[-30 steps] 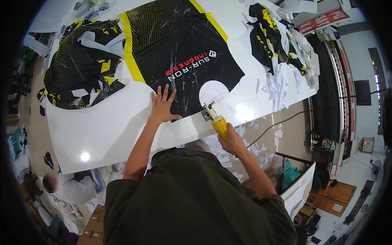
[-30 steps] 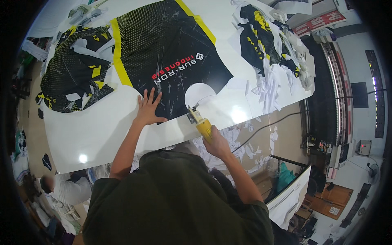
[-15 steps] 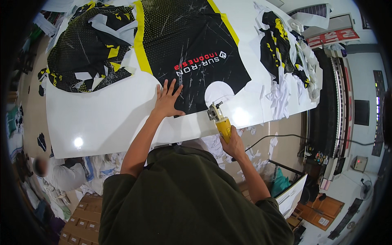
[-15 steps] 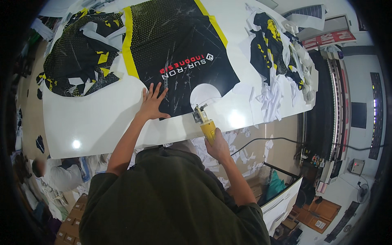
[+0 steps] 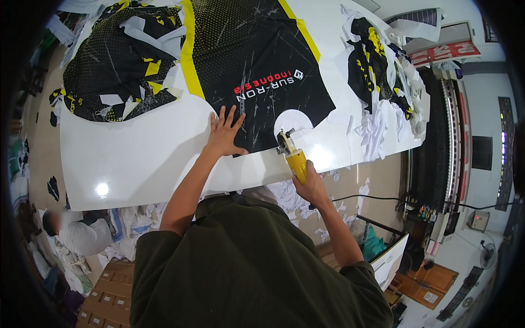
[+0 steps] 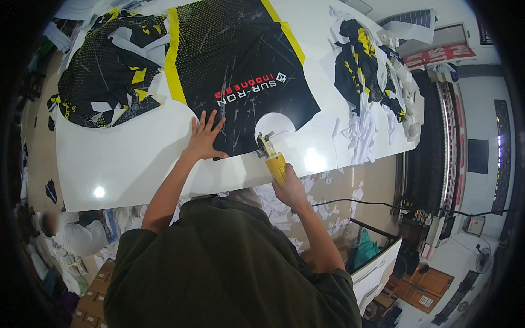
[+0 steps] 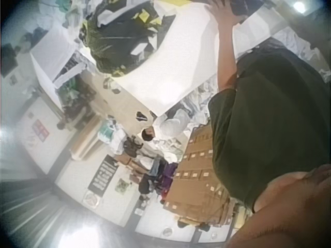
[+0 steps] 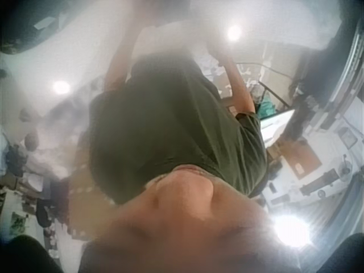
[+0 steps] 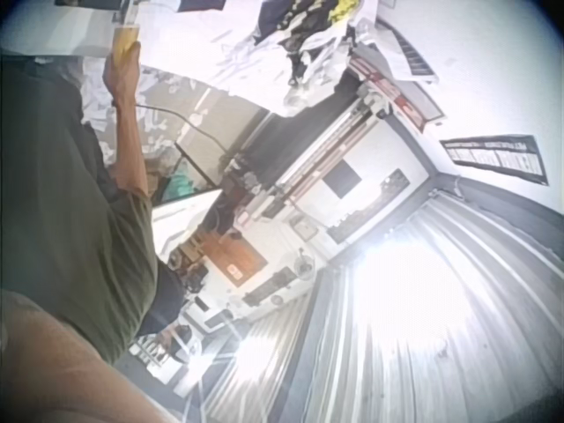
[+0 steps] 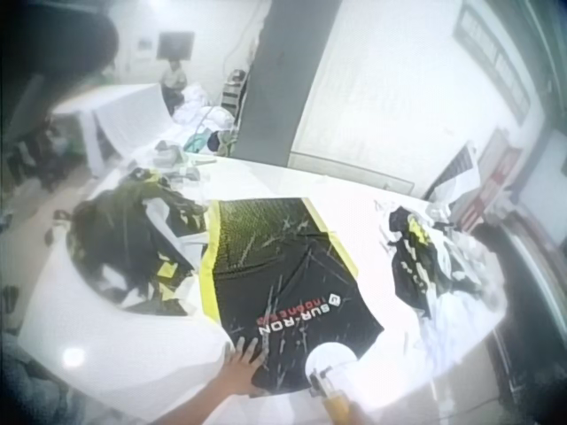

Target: The person uses a yellow electric fabric cutter to trim the edges of black and yellow printed fabric pieces laid out on a white table. They guide the tool along the printed outlines to separate the fabric shapes from the surrounding material, occasionally adjusting the fabric position.

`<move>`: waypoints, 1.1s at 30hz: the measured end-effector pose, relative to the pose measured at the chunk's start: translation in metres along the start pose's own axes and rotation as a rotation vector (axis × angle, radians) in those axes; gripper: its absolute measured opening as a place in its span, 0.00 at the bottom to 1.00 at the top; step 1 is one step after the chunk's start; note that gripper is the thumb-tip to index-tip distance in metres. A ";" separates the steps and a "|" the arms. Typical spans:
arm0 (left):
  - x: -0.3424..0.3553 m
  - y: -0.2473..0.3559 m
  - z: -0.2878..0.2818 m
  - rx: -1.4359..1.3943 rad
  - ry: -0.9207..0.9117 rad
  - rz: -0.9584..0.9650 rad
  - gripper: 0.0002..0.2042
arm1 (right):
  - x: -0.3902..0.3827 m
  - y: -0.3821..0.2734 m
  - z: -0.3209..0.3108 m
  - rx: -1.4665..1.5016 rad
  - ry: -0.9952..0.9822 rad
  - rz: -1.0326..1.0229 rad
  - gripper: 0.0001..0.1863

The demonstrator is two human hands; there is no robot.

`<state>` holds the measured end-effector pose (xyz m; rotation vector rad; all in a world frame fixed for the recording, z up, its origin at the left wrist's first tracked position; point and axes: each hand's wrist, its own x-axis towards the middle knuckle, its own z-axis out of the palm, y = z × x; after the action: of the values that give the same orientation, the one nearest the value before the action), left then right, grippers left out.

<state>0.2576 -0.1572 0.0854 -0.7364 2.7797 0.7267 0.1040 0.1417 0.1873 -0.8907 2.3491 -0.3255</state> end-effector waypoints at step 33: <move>-0.001 -0.009 0.009 -0.085 0.076 0.052 0.64 | 0.060 -0.086 0.045 0.130 0.335 0.241 0.30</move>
<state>0.2629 -0.1589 0.0740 -0.7241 2.8609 0.8486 0.1403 0.0372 0.1612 -0.5148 2.6708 -0.5552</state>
